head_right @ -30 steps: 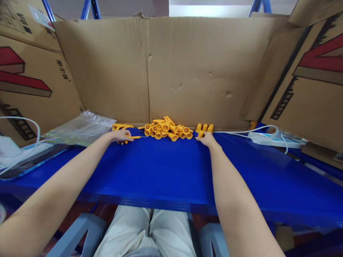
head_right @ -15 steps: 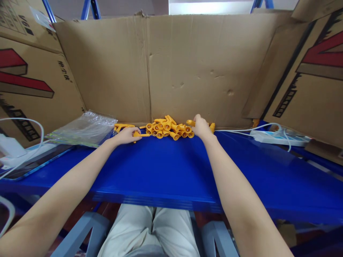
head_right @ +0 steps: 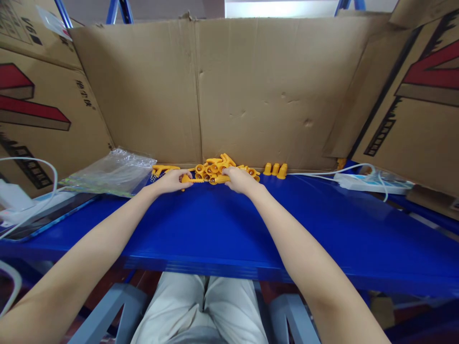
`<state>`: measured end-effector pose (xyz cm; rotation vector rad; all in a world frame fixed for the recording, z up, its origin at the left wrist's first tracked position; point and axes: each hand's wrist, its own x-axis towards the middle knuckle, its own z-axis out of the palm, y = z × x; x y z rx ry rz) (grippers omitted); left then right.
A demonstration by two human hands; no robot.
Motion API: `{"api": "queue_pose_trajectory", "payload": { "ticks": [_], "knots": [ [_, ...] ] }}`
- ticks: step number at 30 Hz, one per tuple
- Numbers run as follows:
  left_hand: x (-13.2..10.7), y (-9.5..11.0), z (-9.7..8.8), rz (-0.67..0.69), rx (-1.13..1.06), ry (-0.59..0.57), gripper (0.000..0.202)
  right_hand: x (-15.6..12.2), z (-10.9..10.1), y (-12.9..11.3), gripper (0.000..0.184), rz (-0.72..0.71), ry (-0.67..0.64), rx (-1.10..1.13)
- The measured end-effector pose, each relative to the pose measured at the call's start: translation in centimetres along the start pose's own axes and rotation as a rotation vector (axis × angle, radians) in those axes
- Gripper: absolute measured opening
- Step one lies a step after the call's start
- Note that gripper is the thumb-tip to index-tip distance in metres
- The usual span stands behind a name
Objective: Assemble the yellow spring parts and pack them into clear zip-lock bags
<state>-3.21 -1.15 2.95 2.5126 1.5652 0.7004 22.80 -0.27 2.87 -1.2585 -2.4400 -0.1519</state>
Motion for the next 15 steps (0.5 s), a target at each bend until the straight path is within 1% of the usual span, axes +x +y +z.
{"api": "queue_pose_trajectory", "payload": {
  "ticks": [2,5,7,10,12,15],
  "knots": [
    [0.0,0.2,0.0,0.003,-0.011,-0.012,0.021,0.2,0.5,0.4,0.026,-0.043,0.013,0.036],
    [0.0,0.3,0.0,0.005,-0.008,-0.017,0.022,0.4,0.9,0.6,0.028,-0.049,0.022,0.072],
    [0.0,0.4,0.0,0.004,-0.005,-0.015,0.022,0.4,0.9,0.3,0.028,-0.048,0.029,0.094],
    [0.0,0.7,0.1,0.024,-0.012,-0.013,0.022,0.3,0.9,-0.3,0.027,-0.09,0.025,0.136],
    [0.0,0.9,0.2,0.045,-0.001,-0.006,0.021,0.2,0.9,-0.7,0.028,-0.123,0.021,0.158],
    [0.0,1.2,0.3,0.069,0.033,0.009,0.02,0.2,1.0,-1.0,0.031,-0.132,0.033,0.203]
  ]
}}
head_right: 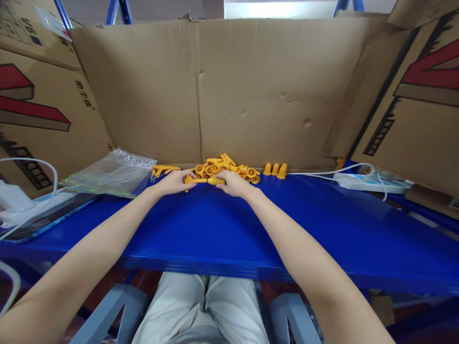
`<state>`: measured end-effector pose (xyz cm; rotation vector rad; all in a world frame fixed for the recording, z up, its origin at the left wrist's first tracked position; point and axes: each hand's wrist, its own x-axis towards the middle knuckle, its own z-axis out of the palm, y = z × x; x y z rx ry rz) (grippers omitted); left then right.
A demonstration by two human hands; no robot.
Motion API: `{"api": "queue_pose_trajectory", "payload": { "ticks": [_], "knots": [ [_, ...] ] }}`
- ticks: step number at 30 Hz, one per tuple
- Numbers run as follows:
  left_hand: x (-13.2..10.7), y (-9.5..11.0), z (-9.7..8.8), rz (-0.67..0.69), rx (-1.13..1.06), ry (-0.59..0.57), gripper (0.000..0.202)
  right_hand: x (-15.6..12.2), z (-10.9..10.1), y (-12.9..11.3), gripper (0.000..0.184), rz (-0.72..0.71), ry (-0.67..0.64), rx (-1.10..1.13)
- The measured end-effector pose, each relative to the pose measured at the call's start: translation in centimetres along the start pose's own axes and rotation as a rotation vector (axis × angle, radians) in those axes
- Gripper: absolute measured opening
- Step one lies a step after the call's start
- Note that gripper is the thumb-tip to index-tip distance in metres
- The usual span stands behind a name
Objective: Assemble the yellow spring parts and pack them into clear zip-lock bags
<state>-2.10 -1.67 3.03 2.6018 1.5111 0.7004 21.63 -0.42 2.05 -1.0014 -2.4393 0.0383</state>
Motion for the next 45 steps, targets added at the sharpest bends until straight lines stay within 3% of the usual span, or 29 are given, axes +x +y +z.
{"api": "queue_pose_trajectory", "payload": {
  "ticks": [5,18,24,29,33,38,45],
  "knots": [
    [-0.1,0.4,0.1,0.024,0.061,-0.028,0.02,0.0,0.1,0.2,0.033,-0.026,-0.011,0.082],
    [0.0,1.1,0.4,-0.019,0.121,-0.024,0.02,-0.2,-0.6,-0.3,0.026,0.12,-0.155,0.376],
    [0.2,1.4,0.0,-0.047,0.137,-0.001,0.02,-0.3,-0.5,-0.1,0.026,0.348,-0.173,0.738],
    [0.0,1.3,-0.3,-0.093,0.165,-0.003,0.019,-0.6,-0.7,0.5,0.037,0.378,-0.133,1.034],
    [0.0,1.2,0.0,-0.066,0.095,0.008,0.019,-0.6,-0.7,0.8,0.021,0.434,-0.186,1.054],
    [0.1,1.0,0.4,-0.066,0.076,0.011,0.018,-0.6,-0.4,0.3,0.034,0.592,-0.274,1.009],
    [0.0,1.3,0.5,-0.093,-0.07,0.021,0.017,-0.2,0.0,-0.1,0.055,0.631,-0.224,0.905]
  ]
}}
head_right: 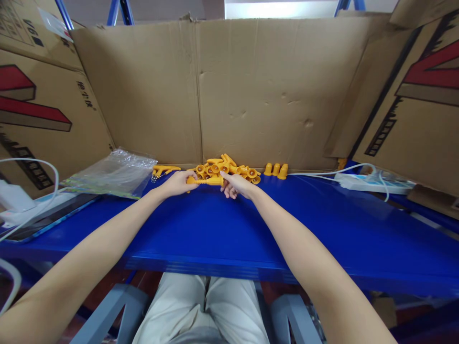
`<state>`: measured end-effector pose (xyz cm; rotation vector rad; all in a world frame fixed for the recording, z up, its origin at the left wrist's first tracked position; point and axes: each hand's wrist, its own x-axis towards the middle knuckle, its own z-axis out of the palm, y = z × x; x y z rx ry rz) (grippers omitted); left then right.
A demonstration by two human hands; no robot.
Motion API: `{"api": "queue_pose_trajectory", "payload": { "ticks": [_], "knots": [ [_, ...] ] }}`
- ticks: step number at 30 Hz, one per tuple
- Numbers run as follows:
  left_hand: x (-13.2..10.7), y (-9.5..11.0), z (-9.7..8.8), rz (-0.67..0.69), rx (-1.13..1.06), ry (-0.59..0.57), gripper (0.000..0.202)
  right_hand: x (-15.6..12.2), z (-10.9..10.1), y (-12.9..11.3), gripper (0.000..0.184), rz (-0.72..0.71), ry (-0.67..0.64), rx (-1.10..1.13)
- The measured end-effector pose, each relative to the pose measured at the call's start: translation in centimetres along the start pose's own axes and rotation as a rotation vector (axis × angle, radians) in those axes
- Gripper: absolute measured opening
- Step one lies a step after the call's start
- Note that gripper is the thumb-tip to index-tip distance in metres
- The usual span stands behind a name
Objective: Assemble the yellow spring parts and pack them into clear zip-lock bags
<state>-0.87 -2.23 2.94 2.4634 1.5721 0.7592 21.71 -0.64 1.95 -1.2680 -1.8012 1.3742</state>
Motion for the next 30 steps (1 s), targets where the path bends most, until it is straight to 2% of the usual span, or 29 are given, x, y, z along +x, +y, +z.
{"api": "queue_pose_trajectory", "payload": {
  "ticks": [6,11,16,18,21,24,27,30],
  "knots": [
    [0.0,0.3,0.0,0.021,-0.015,0.024,0.016,-0.3,0.4,-0.7,0.058,0.116,0.079,-0.026],
    [0.0,0.3,0.1,0.048,0.0,0.037,0.015,-0.4,0.4,-0.8,0.061,0.16,0.025,0.023],
    [0.1,0.3,0.2,0.023,-0.008,0.026,0.015,-0.2,-0.5,-0.7,0.069,0.181,-0.038,0.007],
    [0.1,0.2,0.2,-0.002,-0.004,0.026,0.014,-0.3,-1.0,-0.7,0.064,0.142,-0.072,0.031],
    [0.1,0.1,0.1,-0.035,0.01,0.038,0.014,-0.5,-1.4,-0.5,0.039,-0.015,-0.077,0.085],
    [0.0,0.1,0.0,-0.041,0.017,0.043,0.015,-0.4,-1.5,-0.1,0.037,-0.115,-0.022,0.059],
    [0.0,0.2,-0.1,-0.039,0.01,0.035,0.017,-0.1,-1.5,0.3,0.025,-0.129,-0.045,0.034],
    [-0.1,0.4,-0.2,-0.025,0.008,0.03,0.018,0.1,-1.4,0.4,0.028,-0.107,-0.07,0.037]
  ]
}}
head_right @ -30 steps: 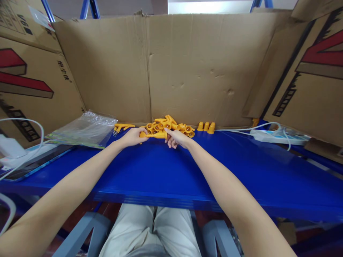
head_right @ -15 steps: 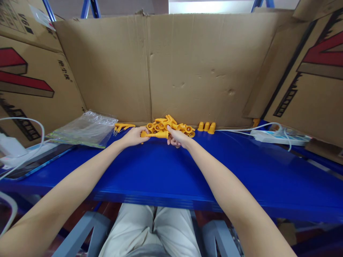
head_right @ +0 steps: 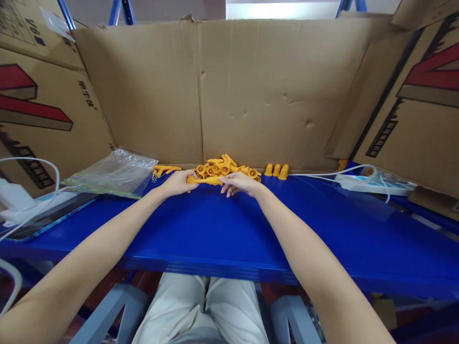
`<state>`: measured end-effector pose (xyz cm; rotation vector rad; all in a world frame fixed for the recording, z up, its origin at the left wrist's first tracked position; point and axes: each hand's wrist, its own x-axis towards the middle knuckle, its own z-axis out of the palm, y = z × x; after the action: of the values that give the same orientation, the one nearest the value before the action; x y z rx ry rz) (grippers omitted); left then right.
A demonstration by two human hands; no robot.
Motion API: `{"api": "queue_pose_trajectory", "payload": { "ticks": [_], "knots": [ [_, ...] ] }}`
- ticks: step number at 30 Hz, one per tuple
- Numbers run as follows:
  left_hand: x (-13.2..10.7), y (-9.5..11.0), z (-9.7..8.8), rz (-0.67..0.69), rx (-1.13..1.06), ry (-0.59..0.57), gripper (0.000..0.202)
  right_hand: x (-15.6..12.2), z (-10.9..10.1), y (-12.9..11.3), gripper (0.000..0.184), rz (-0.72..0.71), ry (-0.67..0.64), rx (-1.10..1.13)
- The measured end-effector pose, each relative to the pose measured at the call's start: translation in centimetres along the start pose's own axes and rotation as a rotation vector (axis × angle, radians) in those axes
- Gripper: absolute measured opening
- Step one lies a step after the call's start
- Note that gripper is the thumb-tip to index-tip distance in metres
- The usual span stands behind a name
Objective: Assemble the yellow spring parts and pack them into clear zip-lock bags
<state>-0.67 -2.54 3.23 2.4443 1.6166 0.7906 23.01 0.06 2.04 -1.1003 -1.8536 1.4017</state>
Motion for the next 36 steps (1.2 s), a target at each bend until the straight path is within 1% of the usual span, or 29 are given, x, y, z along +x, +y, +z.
{"api": "queue_pose_trajectory", "payload": {
  "ticks": [4,10,14,19,24,27,30,31,34,36],
  "knots": [
    [0.01,0.04,-0.01,0.021,0.011,0.012,0.02,-0.07,0.26,-0.18,0.035,0.046,0.02,0.027],
    [0.09,-0.11,0.07,0.053,0.079,0.039,0.023,-0.15,0.45,-0.4,0.034,0.065,0.008,0.044],
    [0.11,-0.23,0.1,0.054,0.072,0.031,0.023,-0.18,0.58,-0.47,0.035,0.074,0.005,0.034],
    [0.17,-0.29,0.16,0.048,0.075,0.055,0.023,-0.11,0.71,-0.52,0.037,0.086,0.011,0.025],
    [0.2,-0.37,0.19,0.038,0.061,0.037,0.023,-0.17,0.32,-0.39,0.04,0.129,-0.042,0.052],
    [0.19,-0.44,0.23,0.035,0.053,0.035,0.024,-0.22,-0.02,-0.11,0.035,0.072,-0.043,0.095],
    [0.18,-0.46,0.26,0.044,0.05,0.043,0.023,-0.1,-0.16,0.22,0.045,-0.007,0.008,0.101],
    [0.18,-0.46,0.26,0.047,0.048,0.043,0.023,-0.02,-0.14,0.3,0.043,-0.014,0.019,0.093],
    [0.18,-0.42,0.25,0.044,0.038,0.041,0.023,0.16,-0.02,0.36,0.026,-0.017,0.015,0.06],
    [0.19,-0.41,0.26,0.046,0.034,0.041,0.023,0.16,0.1,0.23,0.021,-0.012,0.007,0.05]
  ]
}}
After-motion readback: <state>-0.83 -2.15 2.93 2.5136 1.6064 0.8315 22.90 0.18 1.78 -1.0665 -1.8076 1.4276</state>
